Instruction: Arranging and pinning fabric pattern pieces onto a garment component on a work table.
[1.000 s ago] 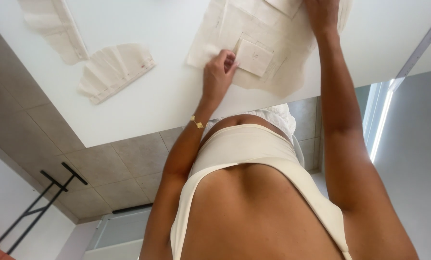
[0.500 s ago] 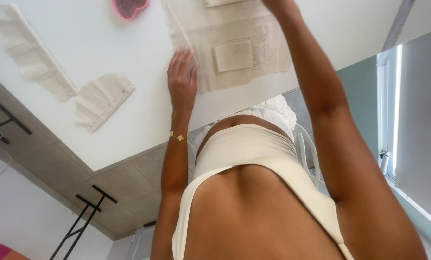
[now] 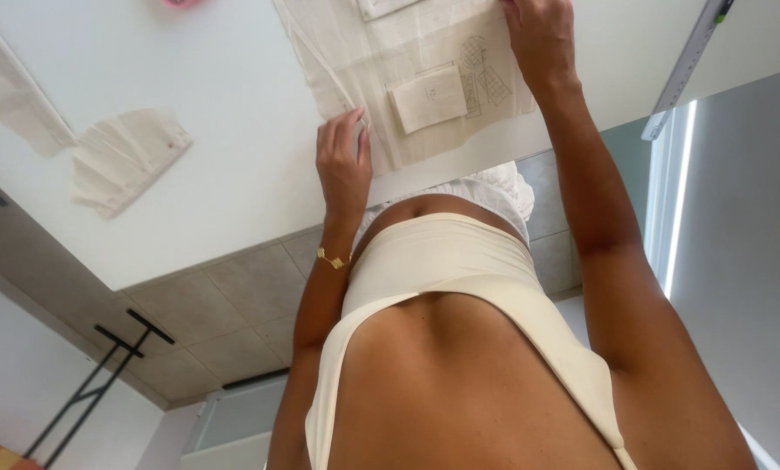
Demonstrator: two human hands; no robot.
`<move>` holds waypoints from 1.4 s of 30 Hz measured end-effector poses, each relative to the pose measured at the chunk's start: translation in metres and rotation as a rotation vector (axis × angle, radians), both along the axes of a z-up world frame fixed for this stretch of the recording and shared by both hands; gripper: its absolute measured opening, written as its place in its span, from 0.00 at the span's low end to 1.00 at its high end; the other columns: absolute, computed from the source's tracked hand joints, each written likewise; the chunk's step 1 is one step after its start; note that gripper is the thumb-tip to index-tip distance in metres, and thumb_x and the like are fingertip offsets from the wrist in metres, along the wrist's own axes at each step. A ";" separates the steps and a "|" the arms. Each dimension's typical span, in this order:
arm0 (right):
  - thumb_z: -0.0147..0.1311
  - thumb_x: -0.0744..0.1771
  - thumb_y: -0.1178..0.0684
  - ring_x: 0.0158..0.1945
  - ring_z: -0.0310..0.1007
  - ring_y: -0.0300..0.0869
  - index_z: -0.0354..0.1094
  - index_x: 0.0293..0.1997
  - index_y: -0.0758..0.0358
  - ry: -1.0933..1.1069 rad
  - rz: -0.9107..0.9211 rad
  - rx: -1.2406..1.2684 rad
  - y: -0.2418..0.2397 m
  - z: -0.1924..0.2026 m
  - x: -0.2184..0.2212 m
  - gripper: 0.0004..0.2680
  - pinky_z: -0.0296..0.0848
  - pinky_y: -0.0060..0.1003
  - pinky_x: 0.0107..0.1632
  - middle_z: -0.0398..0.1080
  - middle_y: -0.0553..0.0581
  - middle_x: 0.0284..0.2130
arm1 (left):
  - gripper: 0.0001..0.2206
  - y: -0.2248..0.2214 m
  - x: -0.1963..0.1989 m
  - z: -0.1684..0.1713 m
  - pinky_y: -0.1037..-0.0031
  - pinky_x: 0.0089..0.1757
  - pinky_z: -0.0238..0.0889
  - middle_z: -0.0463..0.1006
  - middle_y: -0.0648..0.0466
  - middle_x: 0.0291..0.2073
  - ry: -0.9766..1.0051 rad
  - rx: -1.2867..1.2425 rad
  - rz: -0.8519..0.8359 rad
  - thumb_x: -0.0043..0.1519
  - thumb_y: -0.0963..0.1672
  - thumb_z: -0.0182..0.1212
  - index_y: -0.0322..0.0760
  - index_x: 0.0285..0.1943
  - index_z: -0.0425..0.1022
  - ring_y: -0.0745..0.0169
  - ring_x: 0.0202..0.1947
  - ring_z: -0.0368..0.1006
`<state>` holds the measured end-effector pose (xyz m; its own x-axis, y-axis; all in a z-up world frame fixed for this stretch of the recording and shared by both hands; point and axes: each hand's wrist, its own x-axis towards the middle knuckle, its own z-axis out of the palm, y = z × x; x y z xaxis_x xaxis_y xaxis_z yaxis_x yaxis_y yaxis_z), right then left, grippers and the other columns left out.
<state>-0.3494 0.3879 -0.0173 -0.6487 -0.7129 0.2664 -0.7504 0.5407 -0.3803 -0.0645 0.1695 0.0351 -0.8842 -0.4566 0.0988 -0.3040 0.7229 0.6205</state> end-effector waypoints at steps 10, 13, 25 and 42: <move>0.66 0.70 0.70 0.40 0.80 0.45 0.76 0.44 0.71 -0.558 -0.069 -0.321 -0.003 0.037 0.086 0.04 0.85 0.31 0.45 0.79 0.62 0.38 | 0.17 0.030 -0.059 -0.011 0.78 0.33 0.76 0.79 0.59 0.32 -0.027 0.464 0.236 0.62 0.41 0.76 0.43 0.44 0.66 0.70 0.27 0.76; 0.67 0.71 0.67 0.43 0.78 0.45 0.75 0.44 0.70 -0.613 -0.103 -0.389 0.000 0.040 0.094 0.04 0.84 0.35 0.48 0.77 0.61 0.40 | 0.17 0.033 -0.061 -0.007 0.80 0.37 0.78 0.79 0.58 0.32 0.024 0.545 0.255 0.62 0.38 0.75 0.42 0.44 0.66 0.70 0.29 0.77; 0.67 0.71 0.67 0.68 0.73 0.58 0.74 0.42 0.67 -0.368 0.255 -0.340 -0.014 0.019 0.119 0.05 0.69 0.54 0.70 0.81 0.60 0.55 | 0.13 0.015 -0.064 -0.008 0.79 0.38 0.77 0.81 0.57 0.33 0.033 0.538 0.255 0.62 0.37 0.74 0.41 0.45 0.71 0.70 0.32 0.76; 0.62 0.74 0.66 0.74 0.68 0.59 0.71 0.41 0.65 -0.254 0.296 -0.284 -0.012 0.008 0.124 0.06 0.60 0.52 0.77 0.80 0.59 0.61 | 0.09 0.004 -0.045 -0.015 0.72 0.39 0.67 0.68 0.56 0.42 0.133 0.049 0.017 0.65 0.37 0.75 0.41 0.46 0.79 0.58 0.37 0.63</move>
<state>-0.2252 0.3762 -0.0091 -0.4991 -0.7986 0.3364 -0.7203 0.1665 -0.6734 -0.1094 0.1731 0.0203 -0.8568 -0.4788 0.1917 -0.2291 0.6863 0.6903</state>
